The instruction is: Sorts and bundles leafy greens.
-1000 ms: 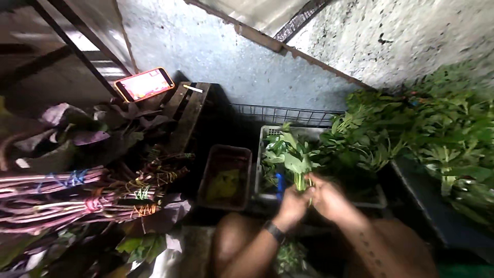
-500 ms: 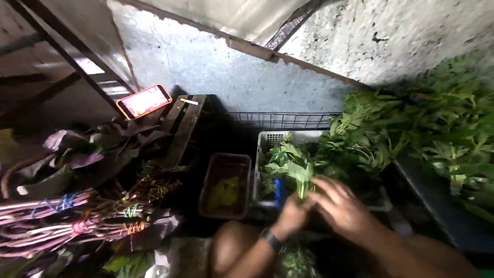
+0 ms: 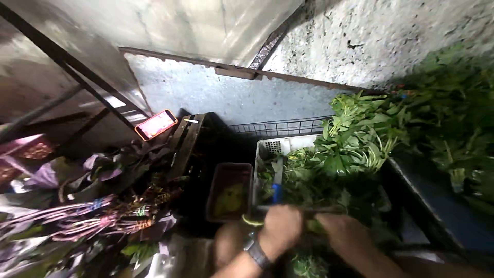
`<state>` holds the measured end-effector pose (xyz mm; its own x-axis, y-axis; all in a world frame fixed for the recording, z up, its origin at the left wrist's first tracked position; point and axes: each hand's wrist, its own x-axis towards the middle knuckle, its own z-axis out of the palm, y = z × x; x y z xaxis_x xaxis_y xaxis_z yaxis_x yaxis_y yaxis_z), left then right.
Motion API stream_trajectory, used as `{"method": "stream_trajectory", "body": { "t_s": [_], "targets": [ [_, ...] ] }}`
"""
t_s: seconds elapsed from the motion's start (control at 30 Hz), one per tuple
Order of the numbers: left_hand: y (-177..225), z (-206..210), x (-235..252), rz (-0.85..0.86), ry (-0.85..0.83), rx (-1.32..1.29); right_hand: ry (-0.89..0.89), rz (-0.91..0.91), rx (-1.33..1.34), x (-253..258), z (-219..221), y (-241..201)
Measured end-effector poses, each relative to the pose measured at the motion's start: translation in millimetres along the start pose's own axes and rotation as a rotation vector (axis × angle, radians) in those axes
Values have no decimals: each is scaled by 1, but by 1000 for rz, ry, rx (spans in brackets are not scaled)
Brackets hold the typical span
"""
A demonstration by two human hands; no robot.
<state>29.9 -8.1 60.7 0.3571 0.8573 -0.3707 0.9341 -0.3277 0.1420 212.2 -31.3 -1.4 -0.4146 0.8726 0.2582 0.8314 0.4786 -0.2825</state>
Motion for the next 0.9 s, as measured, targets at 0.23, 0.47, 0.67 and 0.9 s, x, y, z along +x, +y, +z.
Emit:
{"method": "stream_trajectory", "body": {
  "t_s": [0.23,0.47,0.67,0.9],
  "targets": [
    [44,23,-5,58,-248,54,-748,215,311,-7,-18,-1],
    [-1,25,6,239,-205,20,-583,228,922,-16,39,-3],
    [-67,4,41,28,-91,-53,-540,328,491,-6,31,-4],
    [-107,12,71,-106,418,-1084,-378,463,475,-2,28,18]
  ]
}}
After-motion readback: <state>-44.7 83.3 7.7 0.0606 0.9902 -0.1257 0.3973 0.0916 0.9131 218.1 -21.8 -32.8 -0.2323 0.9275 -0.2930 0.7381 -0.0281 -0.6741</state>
